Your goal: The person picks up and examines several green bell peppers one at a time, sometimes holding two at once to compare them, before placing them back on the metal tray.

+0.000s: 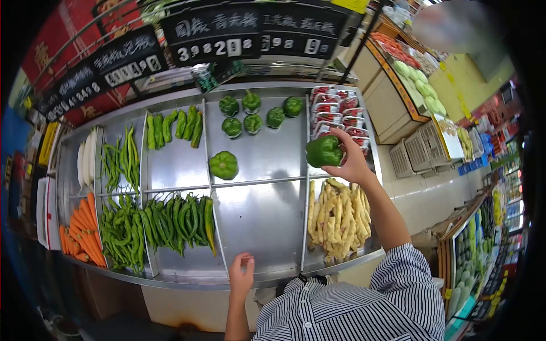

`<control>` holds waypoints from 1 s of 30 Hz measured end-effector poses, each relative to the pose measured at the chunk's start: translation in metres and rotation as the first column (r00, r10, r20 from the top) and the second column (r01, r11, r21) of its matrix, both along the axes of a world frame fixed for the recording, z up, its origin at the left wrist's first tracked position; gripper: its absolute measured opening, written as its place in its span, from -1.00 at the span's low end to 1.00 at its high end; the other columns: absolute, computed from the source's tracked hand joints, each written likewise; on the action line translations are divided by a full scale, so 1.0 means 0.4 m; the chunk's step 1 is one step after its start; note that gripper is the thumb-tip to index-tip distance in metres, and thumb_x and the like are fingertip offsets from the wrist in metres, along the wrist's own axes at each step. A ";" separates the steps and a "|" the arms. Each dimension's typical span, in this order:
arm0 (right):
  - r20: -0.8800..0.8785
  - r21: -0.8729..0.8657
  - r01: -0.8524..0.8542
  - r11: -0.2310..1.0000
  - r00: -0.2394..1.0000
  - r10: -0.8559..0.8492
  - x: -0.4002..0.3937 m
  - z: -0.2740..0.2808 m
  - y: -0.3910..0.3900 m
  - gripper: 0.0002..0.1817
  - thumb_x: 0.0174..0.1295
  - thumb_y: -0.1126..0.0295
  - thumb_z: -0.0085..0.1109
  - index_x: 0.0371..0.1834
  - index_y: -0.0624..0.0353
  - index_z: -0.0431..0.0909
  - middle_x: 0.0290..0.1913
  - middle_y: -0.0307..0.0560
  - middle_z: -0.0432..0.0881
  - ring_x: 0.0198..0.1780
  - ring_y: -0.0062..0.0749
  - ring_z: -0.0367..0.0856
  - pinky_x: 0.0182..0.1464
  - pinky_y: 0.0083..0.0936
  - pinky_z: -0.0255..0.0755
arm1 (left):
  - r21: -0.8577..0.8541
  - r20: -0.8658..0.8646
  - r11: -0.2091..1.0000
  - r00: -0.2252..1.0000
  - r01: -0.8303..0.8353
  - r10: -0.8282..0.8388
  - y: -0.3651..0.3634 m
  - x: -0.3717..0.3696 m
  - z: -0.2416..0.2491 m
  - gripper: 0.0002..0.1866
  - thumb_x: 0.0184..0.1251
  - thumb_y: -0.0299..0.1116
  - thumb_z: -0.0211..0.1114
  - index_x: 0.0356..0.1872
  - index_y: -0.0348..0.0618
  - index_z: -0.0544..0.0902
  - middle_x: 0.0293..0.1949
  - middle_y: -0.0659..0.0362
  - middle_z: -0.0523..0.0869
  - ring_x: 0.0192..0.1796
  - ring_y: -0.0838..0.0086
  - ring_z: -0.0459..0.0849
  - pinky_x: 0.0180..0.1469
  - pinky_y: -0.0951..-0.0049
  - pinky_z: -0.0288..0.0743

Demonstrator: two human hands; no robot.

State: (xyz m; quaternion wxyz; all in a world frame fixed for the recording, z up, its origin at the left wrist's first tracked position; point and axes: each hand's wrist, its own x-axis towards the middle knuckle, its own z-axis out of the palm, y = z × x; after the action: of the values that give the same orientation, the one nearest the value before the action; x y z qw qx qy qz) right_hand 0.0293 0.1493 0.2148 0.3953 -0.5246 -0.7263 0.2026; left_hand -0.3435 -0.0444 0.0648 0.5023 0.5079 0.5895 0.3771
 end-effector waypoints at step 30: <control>-0.975 0.196 -0.214 0.957 -0.143 0.168 0.536 0.093 -0.982 -0.28 0.38 -0.19 -0.17 0.48 -0.02 0.11 0.35 0.25 0.29 0.12 0.08 0.56 -0.11 -0.24 0.63 | 0.205 -0.239 0.645 0.677 0.736 -0.696 -0.324 0.641 0.135 -0.87 0.31 -0.47 0.26 -0.20 -0.33 0.63 -0.32 0.09 0.72 -0.22 0.44 0.71 -0.09 0.48 0.55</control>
State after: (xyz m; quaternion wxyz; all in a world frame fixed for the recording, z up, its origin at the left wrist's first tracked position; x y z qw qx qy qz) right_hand 0.2437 -0.2435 0.2519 0.7596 -0.0931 -0.2555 0.5908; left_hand -0.0870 -0.1739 0.1190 0.4896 0.7911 0.3127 0.1916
